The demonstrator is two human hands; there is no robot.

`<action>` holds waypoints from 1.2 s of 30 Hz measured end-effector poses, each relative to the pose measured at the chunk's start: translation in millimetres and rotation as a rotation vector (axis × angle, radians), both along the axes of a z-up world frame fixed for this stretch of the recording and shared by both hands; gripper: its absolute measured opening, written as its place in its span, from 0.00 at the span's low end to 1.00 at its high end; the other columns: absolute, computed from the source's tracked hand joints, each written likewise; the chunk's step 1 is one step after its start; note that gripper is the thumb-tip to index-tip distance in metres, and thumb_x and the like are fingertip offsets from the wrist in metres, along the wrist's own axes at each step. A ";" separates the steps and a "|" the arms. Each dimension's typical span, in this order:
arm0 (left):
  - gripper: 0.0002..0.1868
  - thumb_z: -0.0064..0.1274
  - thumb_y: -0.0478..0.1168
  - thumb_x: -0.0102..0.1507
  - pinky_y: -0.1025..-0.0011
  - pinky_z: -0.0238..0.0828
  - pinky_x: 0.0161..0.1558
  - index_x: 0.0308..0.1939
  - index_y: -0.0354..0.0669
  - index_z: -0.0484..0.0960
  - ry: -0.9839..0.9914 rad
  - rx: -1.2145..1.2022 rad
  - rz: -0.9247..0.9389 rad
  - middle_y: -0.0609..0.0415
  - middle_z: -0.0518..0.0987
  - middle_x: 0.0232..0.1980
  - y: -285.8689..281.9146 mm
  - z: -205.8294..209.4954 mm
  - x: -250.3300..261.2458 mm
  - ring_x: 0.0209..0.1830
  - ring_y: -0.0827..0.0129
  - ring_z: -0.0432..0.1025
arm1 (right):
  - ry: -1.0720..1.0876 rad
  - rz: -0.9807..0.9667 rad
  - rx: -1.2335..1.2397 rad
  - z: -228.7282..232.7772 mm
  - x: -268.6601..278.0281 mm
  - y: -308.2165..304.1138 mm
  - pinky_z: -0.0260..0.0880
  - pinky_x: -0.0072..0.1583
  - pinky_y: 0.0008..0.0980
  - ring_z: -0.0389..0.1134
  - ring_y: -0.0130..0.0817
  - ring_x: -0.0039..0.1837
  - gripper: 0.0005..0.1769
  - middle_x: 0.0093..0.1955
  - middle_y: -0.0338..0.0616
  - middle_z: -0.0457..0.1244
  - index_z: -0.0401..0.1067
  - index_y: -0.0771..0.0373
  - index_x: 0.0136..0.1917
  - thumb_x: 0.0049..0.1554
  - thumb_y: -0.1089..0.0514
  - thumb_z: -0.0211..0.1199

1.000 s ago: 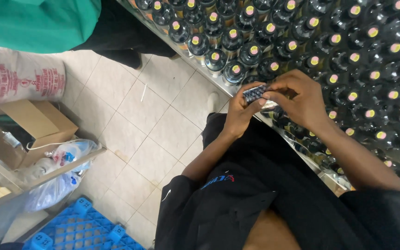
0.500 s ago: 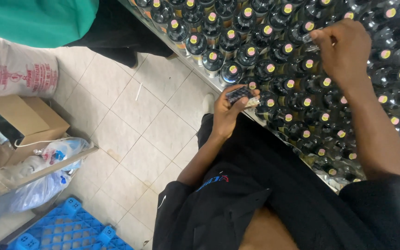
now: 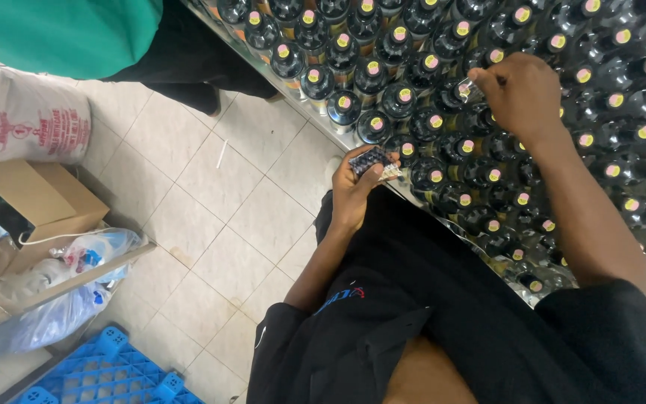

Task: The person stands at a table filled with dark bottles and repeatedly applies small, round stickers to the caps. They hold a stack of stickers in one hand and use the other to peel and place them on the bottles.

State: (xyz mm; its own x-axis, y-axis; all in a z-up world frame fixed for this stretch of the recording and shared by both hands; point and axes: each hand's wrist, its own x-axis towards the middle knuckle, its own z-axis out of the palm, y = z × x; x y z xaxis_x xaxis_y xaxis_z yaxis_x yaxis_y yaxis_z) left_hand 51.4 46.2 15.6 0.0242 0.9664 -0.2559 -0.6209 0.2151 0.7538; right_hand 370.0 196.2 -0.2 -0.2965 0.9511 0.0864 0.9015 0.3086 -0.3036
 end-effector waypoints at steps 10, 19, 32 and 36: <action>0.28 0.67 0.40 0.67 0.56 0.85 0.58 0.67 0.34 0.75 0.028 -0.074 -0.013 0.35 0.86 0.56 6.2 -13.2 2.0 0.57 0.51 0.83 | 0.016 0.081 0.066 18.8 -34.7 -16.6 0.70 0.58 0.50 0.68 0.52 0.53 0.17 0.50 0.49 0.68 0.83 0.65 0.57 0.72 0.49 0.79; 0.29 0.68 0.42 0.66 0.57 0.86 0.57 0.66 0.33 0.76 -0.011 -0.051 -0.095 0.32 0.85 0.57 12.4 -8.8 12.4 0.55 0.47 0.84 | -0.140 0.058 0.068 14.9 -38.6 -26.1 0.74 0.59 0.48 0.70 0.54 0.57 0.34 0.59 0.53 0.70 0.81 0.67 0.71 0.64 0.40 0.80; 0.28 0.71 0.38 0.67 0.70 0.89 0.46 0.69 0.37 0.79 0.017 0.106 -0.098 0.35 0.87 0.55 23.3 -11.9 50.1 0.53 0.61 0.84 | 0.768 -0.013 -0.192 86.4 -81.0 -88.2 0.67 0.41 0.35 0.72 0.45 0.44 0.11 0.46 0.54 0.71 0.84 0.64 0.48 0.58 0.59 0.84; 0.25 0.70 0.38 0.68 0.69 0.89 0.45 0.67 0.36 0.81 -0.021 0.112 -0.058 0.33 0.87 0.53 23.3 -14.4 48.4 0.50 0.57 0.85 | 0.787 -0.063 -0.192 80.7 -56.2 -78.5 0.66 0.44 0.34 0.71 0.38 0.45 0.05 0.48 0.54 0.72 0.85 0.64 0.51 0.65 0.64 0.81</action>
